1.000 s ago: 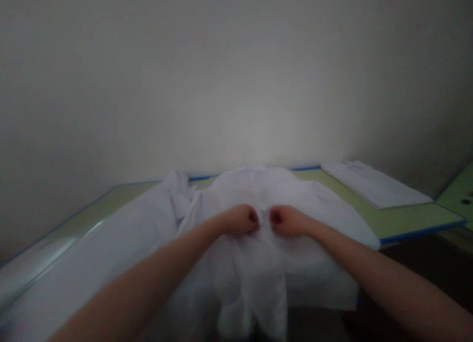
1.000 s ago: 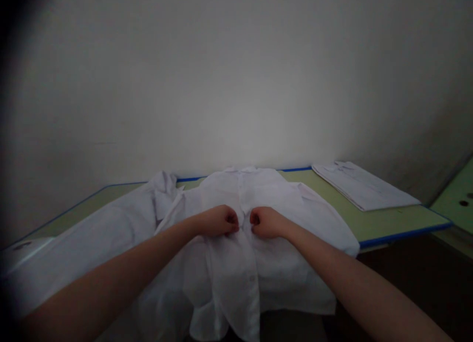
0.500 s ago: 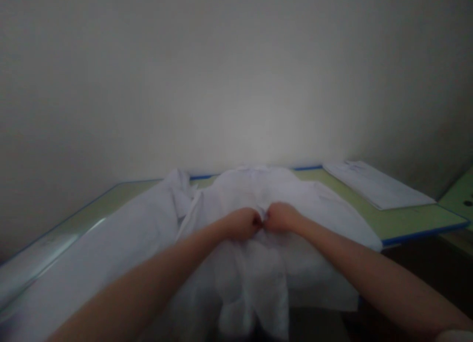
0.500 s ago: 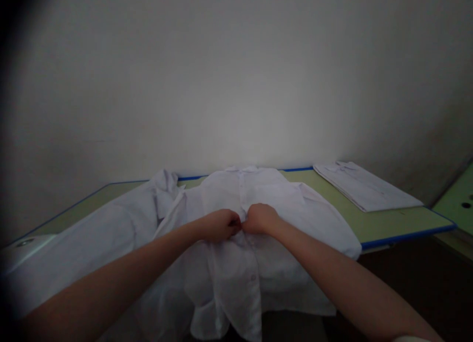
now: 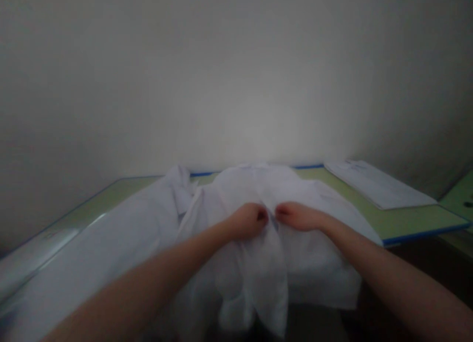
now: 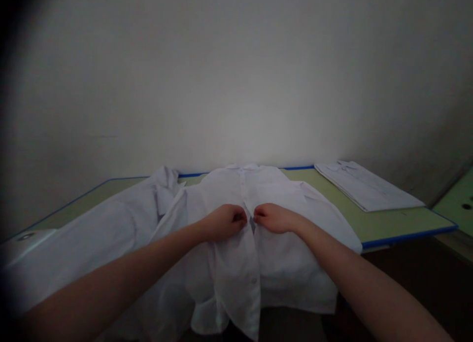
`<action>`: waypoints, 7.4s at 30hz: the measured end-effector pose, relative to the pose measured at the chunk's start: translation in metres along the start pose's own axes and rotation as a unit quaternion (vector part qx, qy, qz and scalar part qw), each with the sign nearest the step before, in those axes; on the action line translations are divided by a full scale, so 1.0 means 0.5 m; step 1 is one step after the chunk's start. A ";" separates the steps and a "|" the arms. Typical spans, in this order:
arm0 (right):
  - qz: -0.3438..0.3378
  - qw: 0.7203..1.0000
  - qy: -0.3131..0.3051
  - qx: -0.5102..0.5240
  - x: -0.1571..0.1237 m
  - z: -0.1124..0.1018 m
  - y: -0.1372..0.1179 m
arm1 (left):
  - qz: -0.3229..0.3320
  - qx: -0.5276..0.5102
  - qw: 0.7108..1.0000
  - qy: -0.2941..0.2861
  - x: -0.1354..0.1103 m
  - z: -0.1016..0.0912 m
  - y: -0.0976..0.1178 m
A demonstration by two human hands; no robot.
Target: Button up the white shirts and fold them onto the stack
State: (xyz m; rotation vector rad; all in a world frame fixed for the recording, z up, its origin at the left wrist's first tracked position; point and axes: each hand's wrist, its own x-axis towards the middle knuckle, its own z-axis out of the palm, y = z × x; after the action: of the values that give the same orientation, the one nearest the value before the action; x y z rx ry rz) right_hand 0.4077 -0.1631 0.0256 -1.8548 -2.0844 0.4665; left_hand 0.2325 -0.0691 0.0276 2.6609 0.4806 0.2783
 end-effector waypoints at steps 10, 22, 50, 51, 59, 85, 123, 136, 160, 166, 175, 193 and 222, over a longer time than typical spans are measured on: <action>-0.006 0.997 -0.055 0.048 -0.039 -0.063 0.021 | 0.016 0.015 0.999 -0.039 -0.004 0.007 0.014; -0.009 0.996 0.032 0.084 -0.036 0.026 -0.006 | -0.026 -0.048 0.998 0.001 -0.003 0.027 0.003; 0.093 0.966 0.215 -0.107 -0.068 0.110 -0.071 | -0.048 -0.098 0.994 -0.016 -0.016 0.057 -0.005; 0.094 0.966 0.217 -0.104 -0.068 0.112 -0.071 | -0.053 -0.106 0.993 -0.018 -0.015 0.058 -0.006; 0.054 0.958 0.242 -0.143 -0.074 0.134 -0.078 | -0.048 -0.136 0.990 -0.006 -0.016 0.061 -0.015; 0.058 0.968 0.243 -0.001 -0.063 0.114 -0.083 | -0.052 -0.211 0.976 0.000 -0.030 0.060 -0.030; 0.074 0.990 0.119 -0.005 -0.059 0.067 -0.067 | 0.011 -0.051 0.997 0.061 -0.048 0.047 0.008; 0.007 0.994 0.105 0.024 -0.146 0.074 -0.069 | 0.081 0.021 0.996 -0.025 -0.134 0.002 0.069; -0.039 0.978 0.170 -0.112 0.119 0.004 0.060 | 0.062 0.180 0.976 -0.110 0.059 -0.068 -0.183; -0.095 0.954 0.136 -0.251 0.082 0.002 -0.017 | 0.073 0.118 0.989 -0.042 0.012 -0.061 -0.055; 0.004 0.992 0.069 -0.103 0.035 0.048 -0.030 | -0.026 0.081 0.996 -0.029 -0.041 -0.011 -0.010; -0.087 0.992 0.092 -0.003 -0.004 0.055 -0.051 | -0.095 -0.059 0.994 -0.011 -0.092 -0.044 -0.012; 0.125 0.978 0.088 0.144 -0.176 0.101 -0.118 | -0.130 -0.373 0.919 0.005 -0.139 0.096 0.065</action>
State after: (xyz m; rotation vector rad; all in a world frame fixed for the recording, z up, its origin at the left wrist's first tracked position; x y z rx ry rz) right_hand 0.3427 -0.2585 0.0049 -1.9121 -1.5846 0.6047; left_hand 0.1908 -0.1405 -0.0093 1.8319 0.5826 0.3162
